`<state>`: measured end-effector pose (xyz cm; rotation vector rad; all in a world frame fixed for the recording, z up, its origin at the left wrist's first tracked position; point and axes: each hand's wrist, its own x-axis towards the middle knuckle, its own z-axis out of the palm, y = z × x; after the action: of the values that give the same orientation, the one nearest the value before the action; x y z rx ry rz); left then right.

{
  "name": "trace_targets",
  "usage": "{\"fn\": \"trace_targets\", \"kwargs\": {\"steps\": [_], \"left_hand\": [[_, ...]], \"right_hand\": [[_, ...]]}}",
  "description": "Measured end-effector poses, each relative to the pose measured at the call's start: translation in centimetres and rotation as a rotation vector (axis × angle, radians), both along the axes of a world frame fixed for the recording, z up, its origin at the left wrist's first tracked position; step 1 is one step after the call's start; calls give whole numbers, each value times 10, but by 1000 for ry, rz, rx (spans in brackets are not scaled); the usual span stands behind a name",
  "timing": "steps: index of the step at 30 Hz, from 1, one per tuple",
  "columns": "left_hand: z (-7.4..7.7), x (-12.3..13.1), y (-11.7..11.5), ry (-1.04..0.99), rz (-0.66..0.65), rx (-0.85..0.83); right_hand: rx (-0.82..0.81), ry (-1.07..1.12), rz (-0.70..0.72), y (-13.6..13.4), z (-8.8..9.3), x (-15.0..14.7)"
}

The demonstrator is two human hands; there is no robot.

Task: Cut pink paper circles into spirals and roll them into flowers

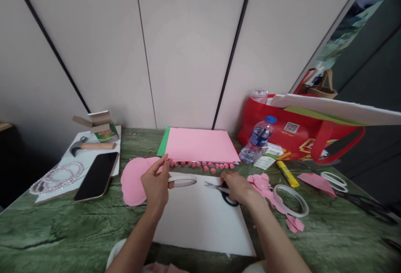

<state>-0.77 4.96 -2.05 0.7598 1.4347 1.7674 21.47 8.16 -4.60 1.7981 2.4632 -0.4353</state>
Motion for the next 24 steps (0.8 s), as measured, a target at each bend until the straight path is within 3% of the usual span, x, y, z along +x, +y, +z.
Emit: {"fn": "trace_targets", "kwargs": {"steps": [5,9,11,13,15,19,24], "left_hand": [[4,-8,1,-53,142,83],[9,-19,2,4,286,122],[14,-21,1,106,377,145],[20,-20,-3,206,473,160],[25,-17,-7,259,535,170],[31,-11,-14,267,483,178],[26,-9,-14,288,466,178]], "right_hand": [[5,123,15,-3,2,6],[-56,686,86,-4,13,3],[-88,1012,91,-6,20,-9],[-113,1203,96,-12,28,-26],[-85,1210,125,-21,33,-43],[117,979,137,-38,36,-70],[147,892,115,-45,35,-79]]}}
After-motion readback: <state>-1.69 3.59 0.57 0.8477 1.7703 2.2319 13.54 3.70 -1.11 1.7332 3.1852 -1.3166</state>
